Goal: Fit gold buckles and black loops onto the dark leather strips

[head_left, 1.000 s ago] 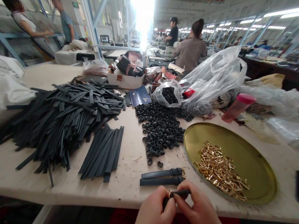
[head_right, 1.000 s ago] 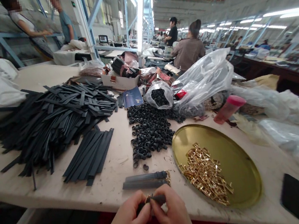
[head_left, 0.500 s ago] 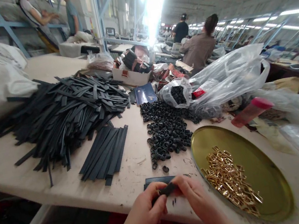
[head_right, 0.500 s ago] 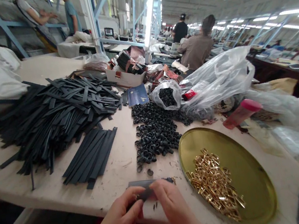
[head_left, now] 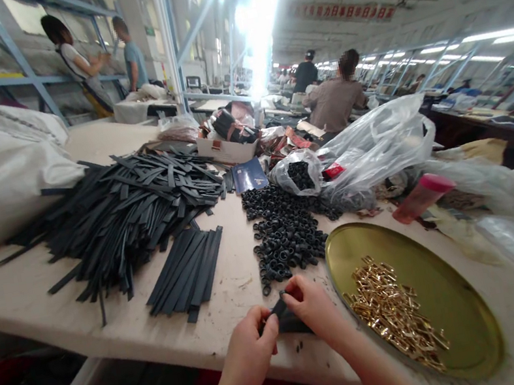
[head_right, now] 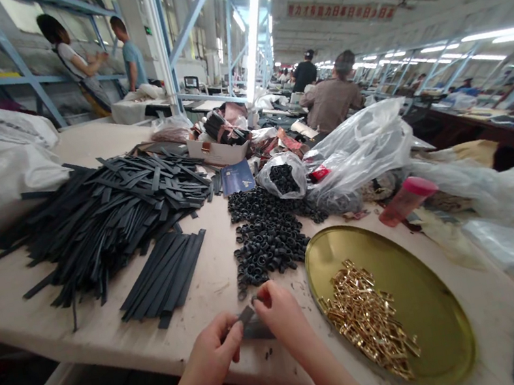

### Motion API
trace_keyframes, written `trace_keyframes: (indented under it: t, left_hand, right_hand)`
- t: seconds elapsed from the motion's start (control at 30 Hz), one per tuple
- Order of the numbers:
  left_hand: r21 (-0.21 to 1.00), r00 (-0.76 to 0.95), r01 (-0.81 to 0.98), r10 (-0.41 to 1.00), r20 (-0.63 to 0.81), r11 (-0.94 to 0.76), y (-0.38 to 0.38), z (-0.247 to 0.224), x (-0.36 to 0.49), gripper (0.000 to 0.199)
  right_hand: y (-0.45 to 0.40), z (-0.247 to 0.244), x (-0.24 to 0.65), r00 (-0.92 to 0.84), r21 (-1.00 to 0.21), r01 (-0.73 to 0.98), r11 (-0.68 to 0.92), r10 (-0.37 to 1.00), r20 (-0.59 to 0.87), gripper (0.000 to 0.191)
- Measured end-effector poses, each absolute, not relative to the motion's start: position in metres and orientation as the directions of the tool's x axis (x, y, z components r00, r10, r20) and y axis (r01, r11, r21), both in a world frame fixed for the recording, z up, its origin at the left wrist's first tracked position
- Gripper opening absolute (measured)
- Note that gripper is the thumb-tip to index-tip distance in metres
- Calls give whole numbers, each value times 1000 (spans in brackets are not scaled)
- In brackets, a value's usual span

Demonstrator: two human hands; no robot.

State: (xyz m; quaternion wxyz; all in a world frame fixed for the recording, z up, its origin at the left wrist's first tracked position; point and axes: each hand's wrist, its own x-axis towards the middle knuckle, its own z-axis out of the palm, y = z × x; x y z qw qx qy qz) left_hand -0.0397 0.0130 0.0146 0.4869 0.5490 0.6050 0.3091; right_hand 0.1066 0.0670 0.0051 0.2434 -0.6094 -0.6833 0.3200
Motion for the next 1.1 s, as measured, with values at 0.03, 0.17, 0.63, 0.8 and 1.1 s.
trace_keyframes:
  t: [0.03,0.17,0.63,0.8,1.1]
  left_hand:
    - [907,68,375,970,-232,191,12,17,-38,22]
    - [895,64,427,983,-173,129,5,23,-30,22]
    - [893,326,442,913,-247,84,-8,27,-16,19]
    - [919,368,390,906,-209,53,-7,32,-12,18]
    - [956,321,256,921,-222,141,-7,26,-14,19]
  right_hand:
    - [62,7,109,-139,-770,638,38,988,-67,9]
    - [37,14,119,-129,-964,220,-152,975,-183,23]
    - [-5,1,136,-7,-994,-44,-101,995,-100,27]
    - [-6,2,141,-92,-974,-95,-205,976,-197,29]
    - [-13,13,131,-134,-916,-262,-304,951,-277,39]
